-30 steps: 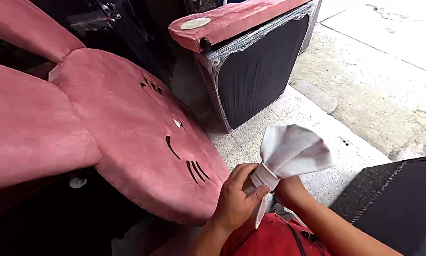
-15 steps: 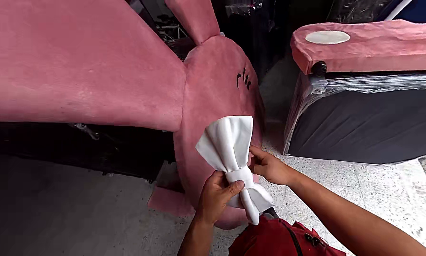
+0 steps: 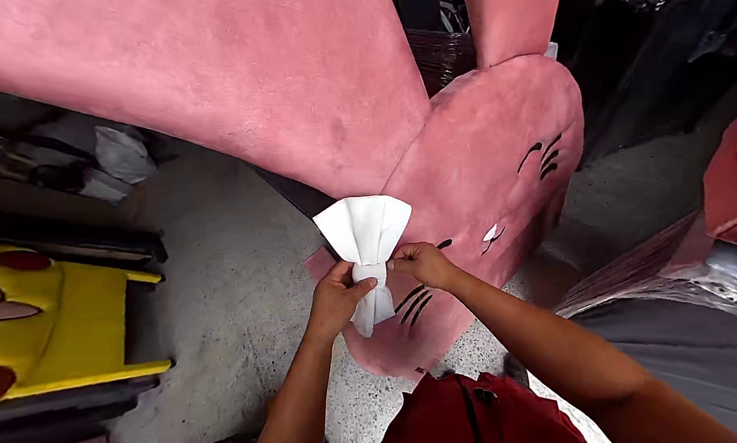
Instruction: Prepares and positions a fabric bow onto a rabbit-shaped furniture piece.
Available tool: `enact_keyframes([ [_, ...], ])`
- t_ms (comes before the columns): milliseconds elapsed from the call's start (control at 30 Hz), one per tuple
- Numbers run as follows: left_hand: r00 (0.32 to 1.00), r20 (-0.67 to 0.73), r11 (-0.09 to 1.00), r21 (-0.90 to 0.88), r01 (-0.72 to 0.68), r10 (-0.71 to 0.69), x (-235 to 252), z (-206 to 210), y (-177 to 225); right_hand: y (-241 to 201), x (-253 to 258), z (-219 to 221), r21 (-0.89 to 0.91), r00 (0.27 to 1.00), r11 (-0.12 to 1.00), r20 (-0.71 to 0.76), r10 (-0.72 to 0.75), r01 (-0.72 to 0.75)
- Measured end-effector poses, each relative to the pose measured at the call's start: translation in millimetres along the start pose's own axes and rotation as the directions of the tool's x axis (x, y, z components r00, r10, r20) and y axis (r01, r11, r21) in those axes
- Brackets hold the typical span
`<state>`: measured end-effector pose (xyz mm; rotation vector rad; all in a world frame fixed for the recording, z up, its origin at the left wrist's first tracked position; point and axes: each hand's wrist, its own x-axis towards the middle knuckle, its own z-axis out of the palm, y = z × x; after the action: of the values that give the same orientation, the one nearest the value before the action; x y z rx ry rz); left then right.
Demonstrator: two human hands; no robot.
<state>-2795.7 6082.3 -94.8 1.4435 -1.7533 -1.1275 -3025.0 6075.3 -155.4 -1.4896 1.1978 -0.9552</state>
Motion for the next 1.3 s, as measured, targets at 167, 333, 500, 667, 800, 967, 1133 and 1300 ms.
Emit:
enact_keyframes([
  [167, 0.968, -0.241, 0.886, 0.46, 0.054, 0.066, 10.6, 39.5, -9.3, 12.8, 26.5, 8.2, -0.371, 0.982, 0.909, -0.079, 0.172, -0.189],
  [333, 0.964, -0.206, 0.785, 0.62, -0.003, 0.167, 7.4, 46.1, -13.2, 24.2, 28.8, 9.9, -0.444, 0.98, 0.876, -0.035, 0.195, -0.19],
  [500, 0.976, -0.218, 0.924, 0.367, 0.112, -0.032, -7.4, 13.1, -9.3, 23.3, 25.5, 14.0, -0.409, 0.979, 0.89, -0.045, 0.201, -0.201],
  [667, 0.983, -0.184, 0.872, 0.481, 0.088, 0.002, -35.4, 6.7, -42.6, 15.8, 22.5, 13.2, -0.435, 0.966, 0.864, -0.066, 0.249, -0.252],
  [800, 0.978, -0.18, 0.762, 0.647, 0.033, 0.11, -30.0, 19.9, -55.8, 17.3, 25.1, 15.9, -0.432, 0.965, 0.863, -0.088, 0.248, -0.261],
  [967, 0.984, -0.176, 0.937, 0.348, 0.032, 0.032, -39.5, 15.6, -46.8, 27.5, 18.5, 1.4, -0.118, 0.971, 0.991, 0.22, 0.092, -0.067],
  [1133, 0.987, 0.042, 0.961, 0.225, -0.161, 0.156, -71.6, 3.7, -3.3, -5.7, -22.7, -12.5, 0.38, 0.749, 0.893, 0.658, -0.078, -0.241],
  [1300, 0.905, -0.338, 0.877, 0.475, -0.072, 0.257, -118.5, -27.5, 51.1, -46.1, -52.7, 24.2, 0.594, 0.958, 0.785, 0.288, -0.001, -0.177],
])
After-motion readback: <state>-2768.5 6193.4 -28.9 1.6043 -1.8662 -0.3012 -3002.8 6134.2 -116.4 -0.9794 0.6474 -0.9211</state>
